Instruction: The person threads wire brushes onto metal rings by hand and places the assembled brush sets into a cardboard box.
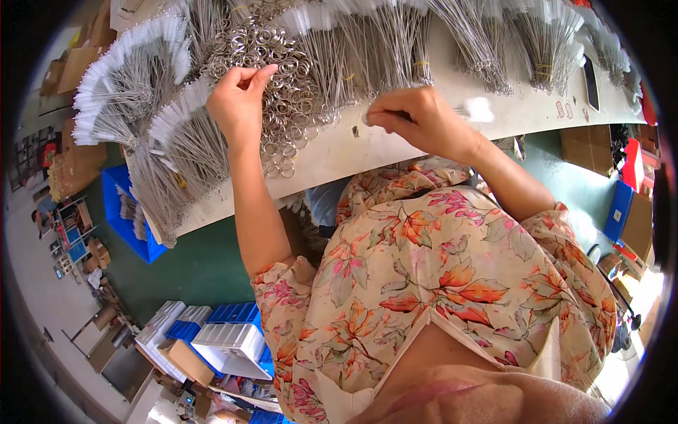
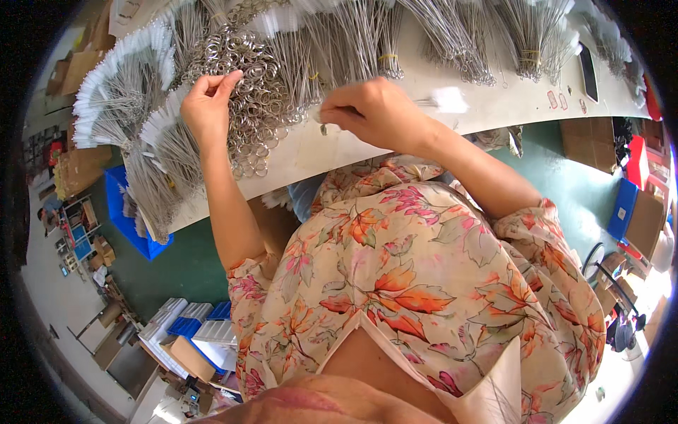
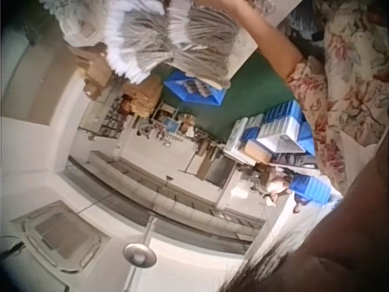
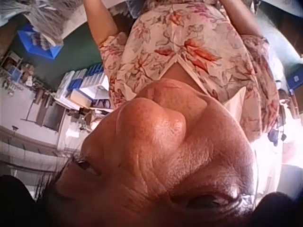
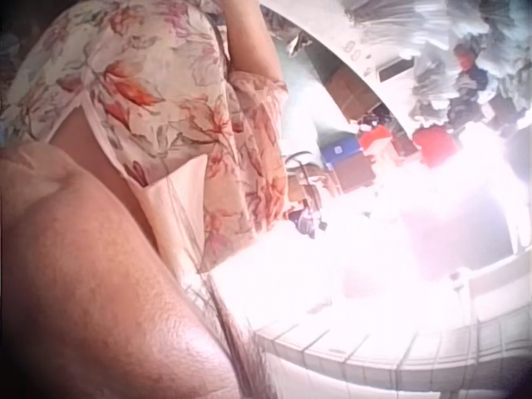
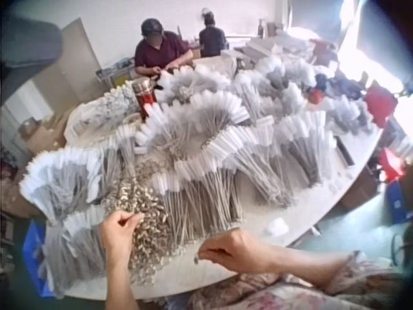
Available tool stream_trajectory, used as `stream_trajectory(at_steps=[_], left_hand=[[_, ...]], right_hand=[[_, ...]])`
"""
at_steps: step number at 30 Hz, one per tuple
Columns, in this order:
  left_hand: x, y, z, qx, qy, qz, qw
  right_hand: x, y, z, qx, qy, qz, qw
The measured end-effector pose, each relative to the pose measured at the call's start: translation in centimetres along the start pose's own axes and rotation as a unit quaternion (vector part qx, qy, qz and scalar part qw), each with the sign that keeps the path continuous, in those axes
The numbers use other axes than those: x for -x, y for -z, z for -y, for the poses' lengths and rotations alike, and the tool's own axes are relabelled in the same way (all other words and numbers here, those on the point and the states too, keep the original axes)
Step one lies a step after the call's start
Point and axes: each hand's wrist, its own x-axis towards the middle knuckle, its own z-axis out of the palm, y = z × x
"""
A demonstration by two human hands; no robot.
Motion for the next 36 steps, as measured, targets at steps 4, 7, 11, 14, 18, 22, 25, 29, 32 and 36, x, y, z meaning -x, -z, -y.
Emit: stream_trajectory(at_steps=[4, 7, 11, 14, 18, 22, 25, 29, 32, 36], left_hand=[[1.0, 0.2, -1.1, 0.175, -0.008, -0.026, 0.984], [3.3, 0.2, -2.6, 0.38, -0.031, -0.014, 0.925], [5.7, -0.8, -4.8, 0.482, -0.009, -0.013, 0.876], [6.2, -1.3, -5.1, 0.43, -0.046, -0.046, 0.901], [7.1, -0.2, -5.8, 0.533, 0.023, 0.007, 0.846], [7.4, 0.3, -5.6, 0.505, -0.006, 0.039, 0.862], [8.1, 0.7, -5.5, 0.453, -0.034, 0.014, 0.891], [7.8, 2.0, -5.4, 0.084, -0.343, -0.085, 0.932], [8.4, 1.6, -5.7, 0.219, -0.269, -0.045, 0.937], [8.6, 2.8, -5.6, 0.528, -0.015, 0.135, 0.838]], right_hand=[[-3.0, 0.3, 1.6, -0.102, 0.003, -0.02, 0.995], [-4.2, 0.1, 2.5, -0.139, 0.018, -0.038, 0.989], [-4.8, -0.4, 3.8, -0.18, 0.086, -0.068, 0.978], [-4.7, -0.7, 4.7, -0.205, 0.101, -0.038, 0.973], [-4.5, -1.3, 4.3, -0.187, 0.158, -0.052, 0.968], [-4.4, -1.6, 4.2, -0.182, 0.172, -0.074, 0.965], [-4.3, -1.6, 4.1, -0.189, 0.194, -0.068, 0.96], [-3.6, -0.9, 5.1, -0.255, 0.098, 0.009, 0.962], [-3.4, -1.6, 4.6, -0.237, 0.181, -0.029, 0.954], [-3.1, -1.8, 4.7, -0.044, 0.328, -0.126, 0.935]])
